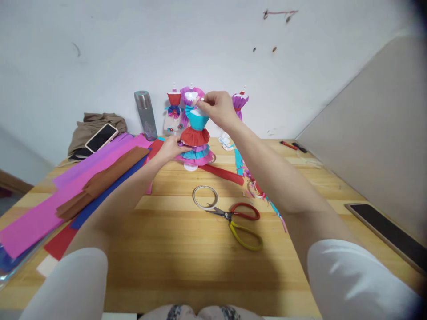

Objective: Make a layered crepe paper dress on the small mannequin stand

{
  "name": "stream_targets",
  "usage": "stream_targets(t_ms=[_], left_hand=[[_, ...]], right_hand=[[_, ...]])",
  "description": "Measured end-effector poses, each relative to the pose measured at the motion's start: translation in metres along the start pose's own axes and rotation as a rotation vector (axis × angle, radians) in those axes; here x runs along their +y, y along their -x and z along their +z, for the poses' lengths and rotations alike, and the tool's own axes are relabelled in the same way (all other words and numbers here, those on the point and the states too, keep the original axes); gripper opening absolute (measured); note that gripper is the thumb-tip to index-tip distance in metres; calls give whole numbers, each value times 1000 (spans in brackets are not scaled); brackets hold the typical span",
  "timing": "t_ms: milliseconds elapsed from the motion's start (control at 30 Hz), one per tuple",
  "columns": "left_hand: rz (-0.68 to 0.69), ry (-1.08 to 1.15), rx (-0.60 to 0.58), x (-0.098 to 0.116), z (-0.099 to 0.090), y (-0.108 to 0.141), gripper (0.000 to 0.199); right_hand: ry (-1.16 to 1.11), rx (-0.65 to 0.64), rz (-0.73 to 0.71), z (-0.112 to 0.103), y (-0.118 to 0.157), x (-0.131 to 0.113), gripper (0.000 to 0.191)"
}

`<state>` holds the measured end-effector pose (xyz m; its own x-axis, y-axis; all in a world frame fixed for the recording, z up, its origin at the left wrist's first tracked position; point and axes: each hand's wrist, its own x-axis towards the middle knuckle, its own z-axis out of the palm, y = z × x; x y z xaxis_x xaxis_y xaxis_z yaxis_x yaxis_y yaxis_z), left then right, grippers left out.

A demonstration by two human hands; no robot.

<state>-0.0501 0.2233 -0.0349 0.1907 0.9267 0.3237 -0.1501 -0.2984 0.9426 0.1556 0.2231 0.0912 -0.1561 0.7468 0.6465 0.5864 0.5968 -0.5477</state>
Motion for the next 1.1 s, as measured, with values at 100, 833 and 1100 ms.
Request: stream_targets(t_ms=[100, 833, 1100], left_hand=[[20, -126, -77, 2, -5, 4, 47], [164, -264, -88, 1, -1, 10, 29], [104, -179, -124, 8, -4, 9, 27]], right_hand=[[-57, -15, -11, 0, 3, 1, 29], [-588, -322, 193, 35, 94, 89, 91], [-529, -241, 214, 46, 93, 95, 64]])
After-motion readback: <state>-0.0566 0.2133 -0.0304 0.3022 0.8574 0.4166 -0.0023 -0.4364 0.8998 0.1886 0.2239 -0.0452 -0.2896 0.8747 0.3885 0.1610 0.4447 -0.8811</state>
